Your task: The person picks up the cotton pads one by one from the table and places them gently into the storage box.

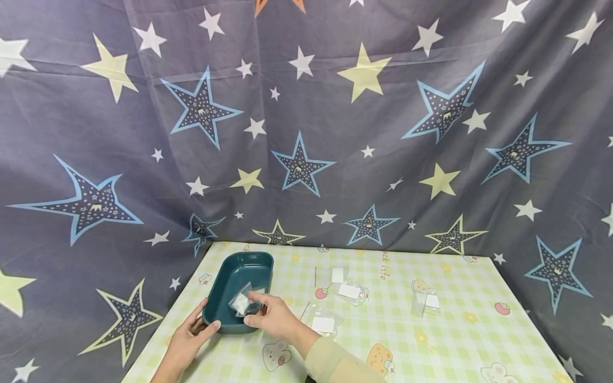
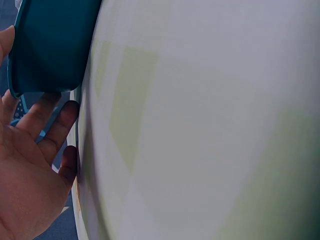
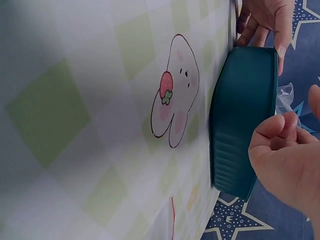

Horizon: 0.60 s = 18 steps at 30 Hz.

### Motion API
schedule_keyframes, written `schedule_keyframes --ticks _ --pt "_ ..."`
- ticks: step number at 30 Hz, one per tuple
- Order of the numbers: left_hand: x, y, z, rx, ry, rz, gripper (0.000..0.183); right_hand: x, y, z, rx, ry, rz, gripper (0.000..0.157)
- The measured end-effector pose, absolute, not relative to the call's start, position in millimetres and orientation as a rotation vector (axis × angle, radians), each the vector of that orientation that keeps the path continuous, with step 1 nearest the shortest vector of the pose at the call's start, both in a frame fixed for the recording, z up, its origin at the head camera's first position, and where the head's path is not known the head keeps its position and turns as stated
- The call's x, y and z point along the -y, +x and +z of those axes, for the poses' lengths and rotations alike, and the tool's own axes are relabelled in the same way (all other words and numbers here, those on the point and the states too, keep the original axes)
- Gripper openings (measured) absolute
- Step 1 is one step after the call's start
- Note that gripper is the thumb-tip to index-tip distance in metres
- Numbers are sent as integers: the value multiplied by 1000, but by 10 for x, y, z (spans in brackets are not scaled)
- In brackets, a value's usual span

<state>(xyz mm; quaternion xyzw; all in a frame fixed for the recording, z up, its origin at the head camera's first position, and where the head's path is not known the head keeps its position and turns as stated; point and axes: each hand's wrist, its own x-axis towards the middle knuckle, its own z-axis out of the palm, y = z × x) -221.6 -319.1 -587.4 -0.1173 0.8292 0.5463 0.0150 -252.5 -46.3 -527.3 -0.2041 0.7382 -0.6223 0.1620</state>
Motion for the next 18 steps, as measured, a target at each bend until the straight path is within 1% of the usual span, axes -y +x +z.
schedule_keyframes --ticks 13,18 --pt "3195 -2227 -5878 -2556 -379 1709 100 457 -2531 -5329 -2194 -563 -1607 67" --pt "3202 -2220 -5879 -2551 -372 1715 99 472 -2530 -5341 -2282 -614 -1511 63"
